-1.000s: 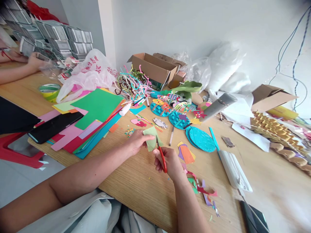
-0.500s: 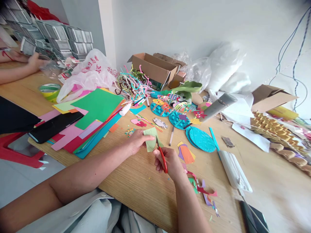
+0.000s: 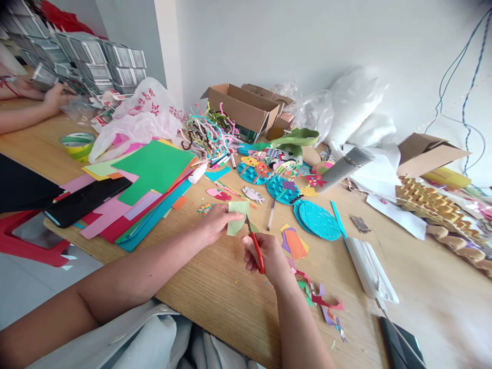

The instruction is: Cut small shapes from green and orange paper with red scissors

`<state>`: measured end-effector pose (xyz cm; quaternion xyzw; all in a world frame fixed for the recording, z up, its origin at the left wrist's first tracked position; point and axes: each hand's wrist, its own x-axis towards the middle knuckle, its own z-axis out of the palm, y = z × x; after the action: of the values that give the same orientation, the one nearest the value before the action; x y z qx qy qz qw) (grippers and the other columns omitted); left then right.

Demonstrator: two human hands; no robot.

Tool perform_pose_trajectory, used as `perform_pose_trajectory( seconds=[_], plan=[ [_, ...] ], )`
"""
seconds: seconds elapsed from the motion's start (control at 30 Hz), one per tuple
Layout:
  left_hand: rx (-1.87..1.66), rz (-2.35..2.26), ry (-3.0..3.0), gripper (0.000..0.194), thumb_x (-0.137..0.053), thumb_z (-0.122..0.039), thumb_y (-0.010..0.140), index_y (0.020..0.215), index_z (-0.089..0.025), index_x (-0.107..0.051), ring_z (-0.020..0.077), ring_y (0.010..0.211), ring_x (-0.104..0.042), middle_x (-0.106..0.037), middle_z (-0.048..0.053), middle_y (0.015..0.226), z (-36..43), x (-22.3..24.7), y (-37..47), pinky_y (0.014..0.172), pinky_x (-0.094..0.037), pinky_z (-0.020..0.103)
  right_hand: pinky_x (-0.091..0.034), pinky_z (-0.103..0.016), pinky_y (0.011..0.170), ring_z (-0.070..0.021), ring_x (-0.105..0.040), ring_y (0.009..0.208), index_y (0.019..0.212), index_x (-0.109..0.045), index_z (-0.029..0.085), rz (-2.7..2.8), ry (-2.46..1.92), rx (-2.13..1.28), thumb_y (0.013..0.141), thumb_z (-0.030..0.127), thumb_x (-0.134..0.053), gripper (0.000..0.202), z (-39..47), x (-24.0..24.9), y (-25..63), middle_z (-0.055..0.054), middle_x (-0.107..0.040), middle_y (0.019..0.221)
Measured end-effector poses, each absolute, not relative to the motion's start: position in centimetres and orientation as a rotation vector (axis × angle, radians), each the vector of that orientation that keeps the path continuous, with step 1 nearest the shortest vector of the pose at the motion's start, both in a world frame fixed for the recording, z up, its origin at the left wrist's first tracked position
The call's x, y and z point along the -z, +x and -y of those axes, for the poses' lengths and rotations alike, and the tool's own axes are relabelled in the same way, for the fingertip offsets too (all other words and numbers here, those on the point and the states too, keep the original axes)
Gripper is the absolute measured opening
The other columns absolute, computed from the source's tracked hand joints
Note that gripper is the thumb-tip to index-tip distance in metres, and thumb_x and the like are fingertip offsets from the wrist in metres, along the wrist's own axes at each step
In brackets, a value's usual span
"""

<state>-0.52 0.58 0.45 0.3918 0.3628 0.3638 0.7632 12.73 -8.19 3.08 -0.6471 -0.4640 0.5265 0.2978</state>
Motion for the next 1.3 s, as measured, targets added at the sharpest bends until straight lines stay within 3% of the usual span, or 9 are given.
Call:
perform_pose_trajectory(
  seconds=[0.73,1.3],
  plan=[
    [-0.788,-0.763,0.835,0.017,-0.072,-0.023,0.056,0.070,-0.013,-0.068,0.0096,0.053,-0.053,-0.064,0.001,0.062,-0.46,-0.25,-0.43,0.050,-0.037,0.021,-0.043,-0.020,0.037,-0.0121,-0.056,0.040,0.057,-0.050,0.019,1.273,-1.714,-1.390,0.069,0.062,-0.059,0.046,8.22,-3.80,12.52,0.001,-0.057,0.048],
    [-0.780,-0.731,0.842,0.019,-0.072,-0.025,0.056,0.071,-0.013,-0.068,0.0100,0.055,-0.054,-0.064,0.001,0.063,-0.50,-0.10,-0.43,0.051,-0.037,0.021,-0.039,-0.017,0.034,-0.0099,-0.055,0.037,0.057,-0.050,0.018,1.243,-1.699,-1.392,0.071,0.055,-0.063,0.042,8.24,-3.37,12.75,0.001,-0.058,0.048]
  ],
)
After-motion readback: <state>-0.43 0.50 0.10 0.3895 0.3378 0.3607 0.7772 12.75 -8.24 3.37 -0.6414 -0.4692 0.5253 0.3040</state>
